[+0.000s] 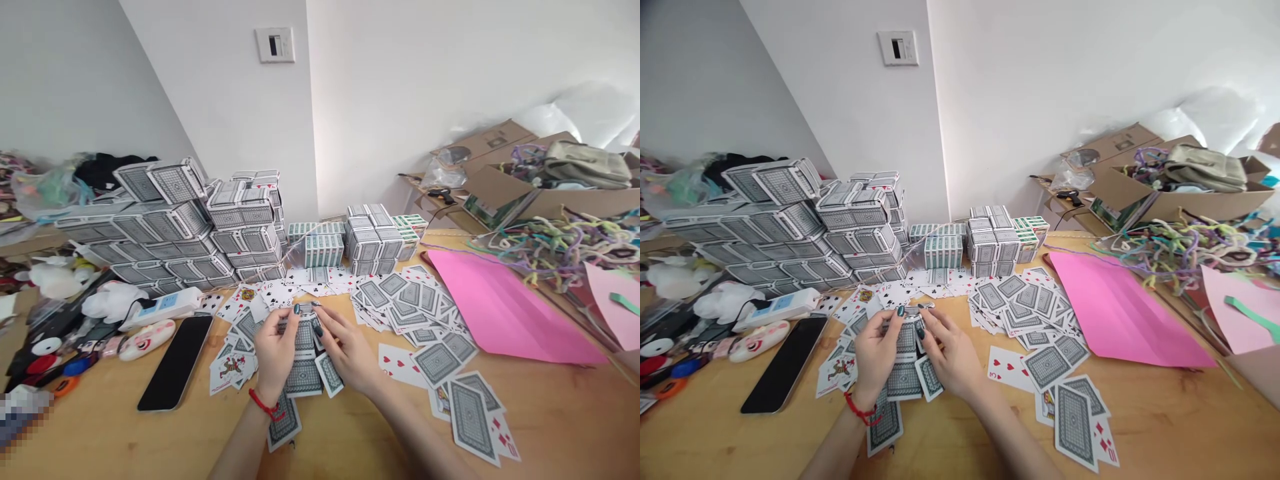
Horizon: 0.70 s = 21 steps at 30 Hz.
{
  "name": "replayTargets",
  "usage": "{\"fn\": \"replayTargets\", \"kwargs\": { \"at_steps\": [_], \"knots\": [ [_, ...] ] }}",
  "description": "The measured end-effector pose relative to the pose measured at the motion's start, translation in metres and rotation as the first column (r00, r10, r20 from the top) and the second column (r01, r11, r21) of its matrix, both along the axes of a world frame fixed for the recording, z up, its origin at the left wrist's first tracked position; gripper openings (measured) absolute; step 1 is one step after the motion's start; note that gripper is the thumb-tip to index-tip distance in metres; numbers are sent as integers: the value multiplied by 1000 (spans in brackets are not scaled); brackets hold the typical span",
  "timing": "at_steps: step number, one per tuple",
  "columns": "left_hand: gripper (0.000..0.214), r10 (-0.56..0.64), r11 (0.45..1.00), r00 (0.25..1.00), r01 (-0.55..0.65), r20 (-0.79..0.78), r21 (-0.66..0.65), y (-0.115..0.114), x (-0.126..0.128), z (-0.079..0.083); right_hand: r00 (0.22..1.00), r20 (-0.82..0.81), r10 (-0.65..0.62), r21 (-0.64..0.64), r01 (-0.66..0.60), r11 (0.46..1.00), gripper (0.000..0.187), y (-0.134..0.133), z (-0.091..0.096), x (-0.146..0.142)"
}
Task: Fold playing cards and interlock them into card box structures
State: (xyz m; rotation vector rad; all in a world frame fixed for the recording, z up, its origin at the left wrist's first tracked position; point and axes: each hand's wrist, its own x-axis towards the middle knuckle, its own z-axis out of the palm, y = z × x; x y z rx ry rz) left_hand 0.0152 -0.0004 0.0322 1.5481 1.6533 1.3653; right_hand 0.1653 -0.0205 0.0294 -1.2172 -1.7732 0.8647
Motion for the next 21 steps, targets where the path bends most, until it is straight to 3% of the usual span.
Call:
{"fn": "replayTargets", "kwargs": {
  "at_steps": [15,21],
  "knots": [
    [25,41,999,999,-41,17,14,-1,7,2,996,88,-17,-9,18,1000,45,-2,2,-7],
    [25,36,999,997,-34,70,-24,2,3,2,991,-67,119,-157,-128,979,54,-5,8,6]
  ]
}}
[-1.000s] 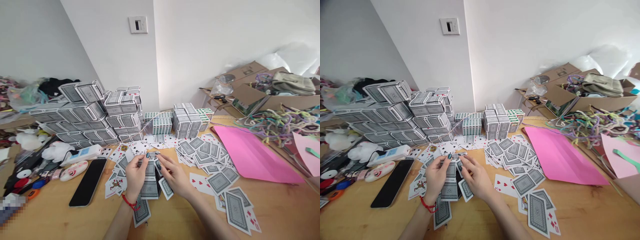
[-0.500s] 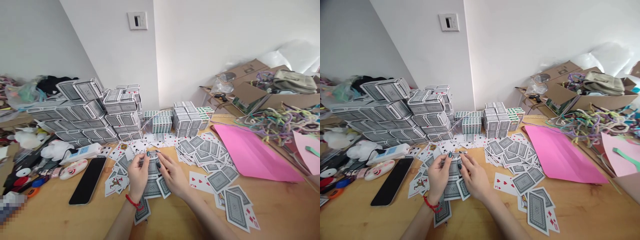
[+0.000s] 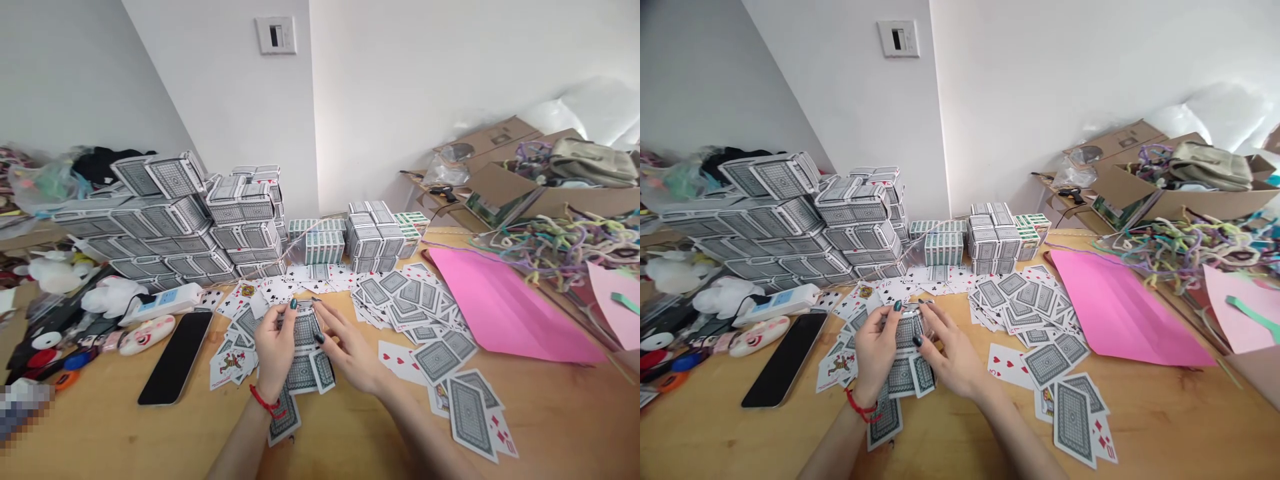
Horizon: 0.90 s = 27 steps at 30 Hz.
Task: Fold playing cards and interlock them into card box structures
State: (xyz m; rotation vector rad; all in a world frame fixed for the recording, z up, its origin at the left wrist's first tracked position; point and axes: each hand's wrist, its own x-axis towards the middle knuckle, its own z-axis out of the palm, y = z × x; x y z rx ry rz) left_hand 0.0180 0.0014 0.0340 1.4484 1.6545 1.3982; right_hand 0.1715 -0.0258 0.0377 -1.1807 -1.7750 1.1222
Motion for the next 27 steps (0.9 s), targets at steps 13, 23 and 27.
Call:
{"fn": "replayTargets", "kwargs": {
  "at_steps": [13,23,27],
  "knots": [
    [70,-299,947,910,321,286,-33,-22,1,1,930,-333,-154,-248,71,966,58,4,-15,6],
    [63,-62,993,966,85,252,-80,-40,21,-16,897,-366,-249,-232,171,957,44,3,-24,2],
    [59,-16,995,948,47,318,-92,-35,17,-14,919,-345,-190,-212,121,970,41,2,-24,3]
  ]
}}
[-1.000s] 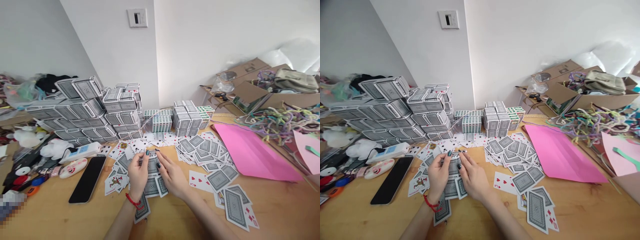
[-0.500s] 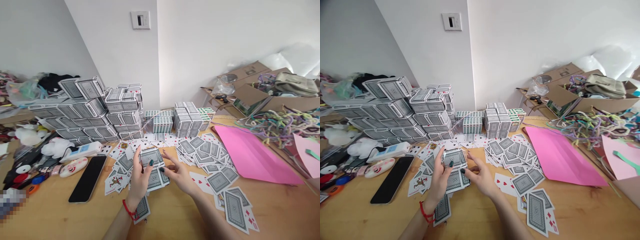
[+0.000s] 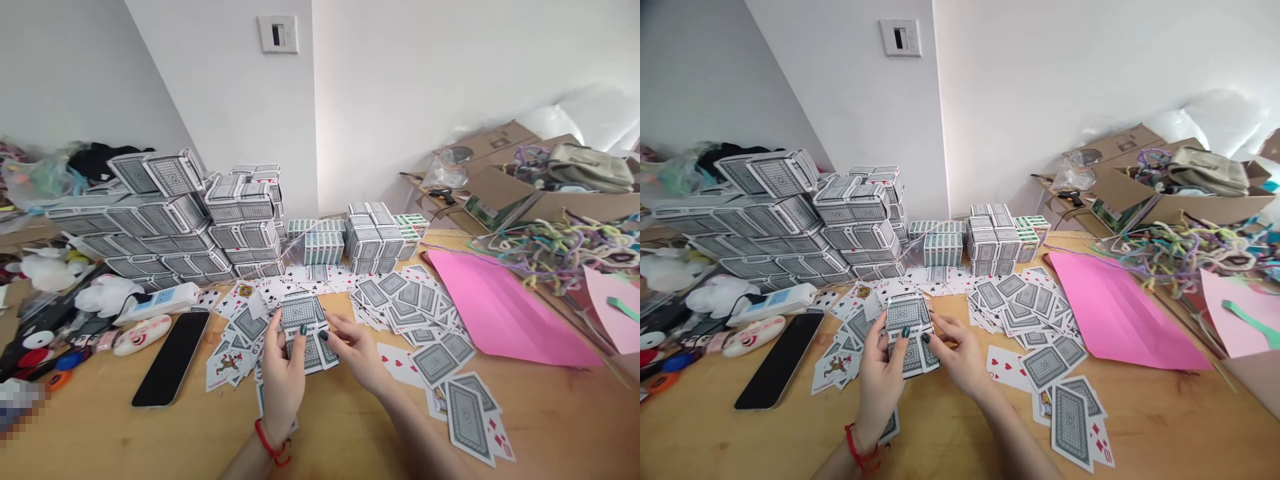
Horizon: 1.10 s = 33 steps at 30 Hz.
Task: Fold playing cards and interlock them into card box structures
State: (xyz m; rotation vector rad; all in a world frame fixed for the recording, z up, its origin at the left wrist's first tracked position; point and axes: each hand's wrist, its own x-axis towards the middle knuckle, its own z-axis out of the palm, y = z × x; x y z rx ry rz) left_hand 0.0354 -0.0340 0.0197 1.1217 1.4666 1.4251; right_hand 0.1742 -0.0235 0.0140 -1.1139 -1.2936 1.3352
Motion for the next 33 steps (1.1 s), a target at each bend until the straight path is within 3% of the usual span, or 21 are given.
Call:
{"fn": "replayTargets", "kwargs": {
  "at_steps": [4,13,33],
  "knots": [
    [64,-28,1000,997,28,69,3,7,-7,8,999,-7,37,-1,-37,999,41,-1,5,0],
    [61,29,999,1000,-28,10,-22,18,-22,7,999,40,16,38,-17,999,38,-1,3,0],
    [52,76,996,996,-78,-37,-33,17,-20,7,997,54,-55,31,54,998,39,0,-1,-3]
  ]
}}
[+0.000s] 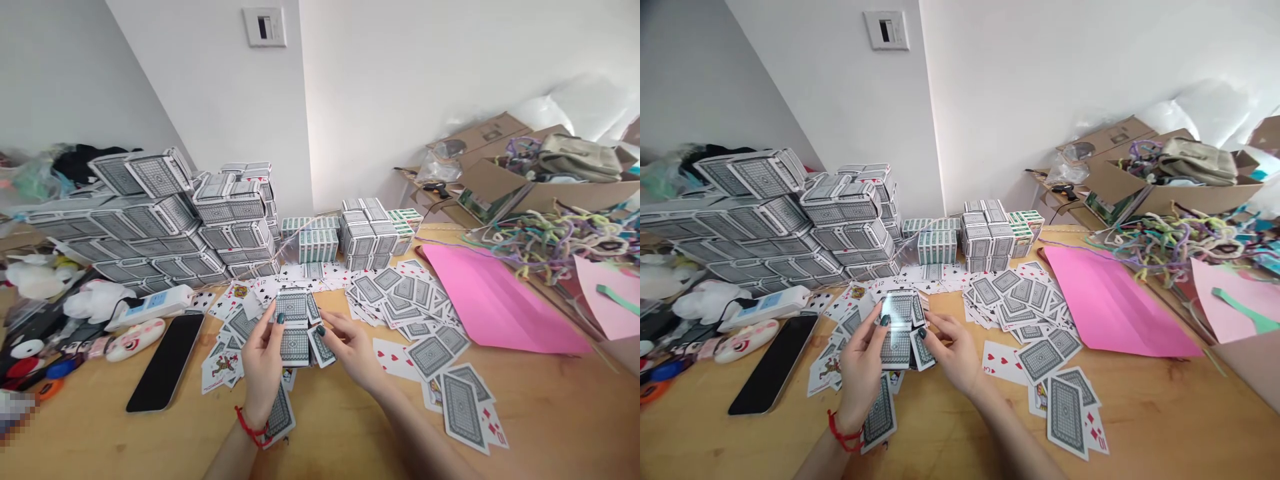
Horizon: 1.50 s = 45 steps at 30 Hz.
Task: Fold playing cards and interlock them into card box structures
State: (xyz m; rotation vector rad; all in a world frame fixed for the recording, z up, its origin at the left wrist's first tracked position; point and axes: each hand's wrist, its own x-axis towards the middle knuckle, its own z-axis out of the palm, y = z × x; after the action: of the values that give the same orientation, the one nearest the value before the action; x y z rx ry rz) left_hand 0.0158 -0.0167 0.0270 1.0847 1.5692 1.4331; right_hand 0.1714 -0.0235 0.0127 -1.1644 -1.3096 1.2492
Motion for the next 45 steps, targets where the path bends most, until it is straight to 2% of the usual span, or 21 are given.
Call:
{"fn": "replayTargets", "kwargs": {
  "at_steps": [8,14,35,45],
  "knots": [
    [48,-30,1000,999,30,32,-7,0,-2,-4,1000,1,-21,47,21,999,36,0,2,0],
    [38,-14,1000,999,15,-37,24,2,-4,-6,1000,16,-4,65,3,998,37,-1,4,1],
    [38,-5,1000,1000,6,-18,27,1,-4,-2,999,18,-48,79,46,996,35,-2,4,-2],
    [38,-7,1000,999,9,-46,30,-2,-1,-5,985,26,-171,91,169,982,35,-6,1,-15]
  ]
}}
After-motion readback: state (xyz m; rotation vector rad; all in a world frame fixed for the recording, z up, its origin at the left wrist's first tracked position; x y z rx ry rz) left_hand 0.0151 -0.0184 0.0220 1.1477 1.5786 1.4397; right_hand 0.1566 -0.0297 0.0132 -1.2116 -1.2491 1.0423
